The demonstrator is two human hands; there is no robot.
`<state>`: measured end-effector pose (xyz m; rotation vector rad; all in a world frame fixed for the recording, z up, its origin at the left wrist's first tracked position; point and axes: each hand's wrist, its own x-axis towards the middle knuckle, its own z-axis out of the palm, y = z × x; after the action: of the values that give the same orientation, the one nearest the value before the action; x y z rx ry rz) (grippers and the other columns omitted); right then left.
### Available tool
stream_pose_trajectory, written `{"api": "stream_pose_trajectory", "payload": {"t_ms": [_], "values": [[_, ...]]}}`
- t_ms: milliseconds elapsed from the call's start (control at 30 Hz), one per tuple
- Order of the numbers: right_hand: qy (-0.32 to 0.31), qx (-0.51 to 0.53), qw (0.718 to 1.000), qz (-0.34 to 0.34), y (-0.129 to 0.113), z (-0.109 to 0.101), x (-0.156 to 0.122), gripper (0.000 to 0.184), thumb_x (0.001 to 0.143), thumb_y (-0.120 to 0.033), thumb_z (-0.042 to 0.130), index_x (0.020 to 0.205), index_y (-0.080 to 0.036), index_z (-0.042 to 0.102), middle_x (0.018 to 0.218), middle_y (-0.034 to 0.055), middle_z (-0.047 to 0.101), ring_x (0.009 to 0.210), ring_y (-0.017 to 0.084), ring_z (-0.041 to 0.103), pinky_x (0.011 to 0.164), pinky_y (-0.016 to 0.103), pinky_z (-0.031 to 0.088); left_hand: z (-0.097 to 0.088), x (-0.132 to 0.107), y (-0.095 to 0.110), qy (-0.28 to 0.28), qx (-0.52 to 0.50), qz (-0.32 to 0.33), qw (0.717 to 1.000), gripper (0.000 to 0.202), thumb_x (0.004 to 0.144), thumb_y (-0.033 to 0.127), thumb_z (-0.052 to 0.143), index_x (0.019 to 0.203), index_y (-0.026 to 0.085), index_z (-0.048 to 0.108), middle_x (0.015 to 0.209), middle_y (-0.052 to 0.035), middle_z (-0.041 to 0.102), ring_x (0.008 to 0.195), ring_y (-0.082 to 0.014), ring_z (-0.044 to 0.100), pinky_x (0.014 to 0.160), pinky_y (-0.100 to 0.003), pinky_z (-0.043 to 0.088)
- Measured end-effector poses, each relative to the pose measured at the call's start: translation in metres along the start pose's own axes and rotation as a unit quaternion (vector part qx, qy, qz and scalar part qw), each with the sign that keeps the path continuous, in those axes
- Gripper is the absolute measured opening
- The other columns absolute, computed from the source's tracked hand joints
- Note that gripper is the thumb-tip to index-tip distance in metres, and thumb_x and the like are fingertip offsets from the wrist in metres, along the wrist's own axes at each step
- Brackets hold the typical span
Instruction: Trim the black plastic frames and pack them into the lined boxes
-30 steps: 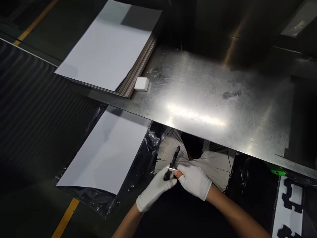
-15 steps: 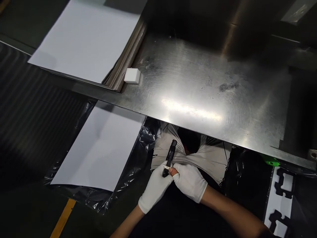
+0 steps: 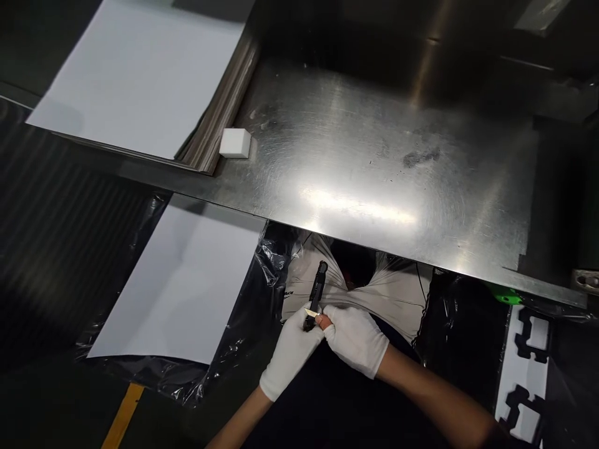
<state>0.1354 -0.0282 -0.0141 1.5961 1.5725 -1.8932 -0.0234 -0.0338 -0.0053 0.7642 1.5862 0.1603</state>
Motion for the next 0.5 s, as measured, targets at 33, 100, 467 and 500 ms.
{"api": "stream_pose_trajectory", "payload": {"t_ms": [33,100,467,500], "values": [[-0.002,-0.006,1.0,-0.004,-0.001,-0.002,0.0,0.037,0.114,-0.043,0.04,0.1,-0.023,0.068,0.091,0.0024,0.078,0.078,0.019,0.069,0.065,0.03,0.034,0.0,0.001,0.001,-0.001,-0.001,0.003,1.0,0.011,0.08,0.026,0.062,0.074,0.022,0.053,0.071,0.0038,0.056,0.068,-0.0144,0.049,0.065,-0.027,0.046],[-0.001,-0.011,1.0,0.002,-0.004,-0.004,-0.001,0.037,0.115,-0.041,0.04,0.1,-0.023,0.069,0.092,0.0019,0.078,0.079,0.018,0.07,0.065,0.03,0.034,0.0,0.002,0.002,0.001,0.005,0.006,1.0,0.011,0.079,0.026,0.061,0.074,0.022,0.052,0.07,0.0042,0.056,0.068,-0.0144,0.049,0.065,-0.027,0.047],[0.041,0.008,0.998,-0.046,0.009,-0.016,-0.017,0.046,0.115,-0.05,0.034,0.086,-0.023,0.057,0.077,-0.0014,0.067,0.067,0.015,0.061,0.061,0.029,0.034,-0.019,0.002,0.007,-0.079,0.033,0.013,0.996,0.013,0.087,0.036,0.062,0.092,0.024,0.057,0.092,-0.0048,0.069,0.087,-0.0225,0.064,0.082,-0.036,0.054],[0.048,0.023,0.997,-0.055,0.013,-0.019,-0.02,0.048,0.115,-0.052,0.032,0.084,-0.023,0.055,0.076,-0.0014,0.065,0.065,0.015,0.059,0.061,0.029,0.034,-0.024,0.002,0.008,-0.114,0.02,0.015,0.993,0.014,0.089,0.036,0.06,0.096,0.024,0.057,0.094,-0.0047,0.069,0.086,-0.0214,0.063,0.081,-0.035,0.054]]}}
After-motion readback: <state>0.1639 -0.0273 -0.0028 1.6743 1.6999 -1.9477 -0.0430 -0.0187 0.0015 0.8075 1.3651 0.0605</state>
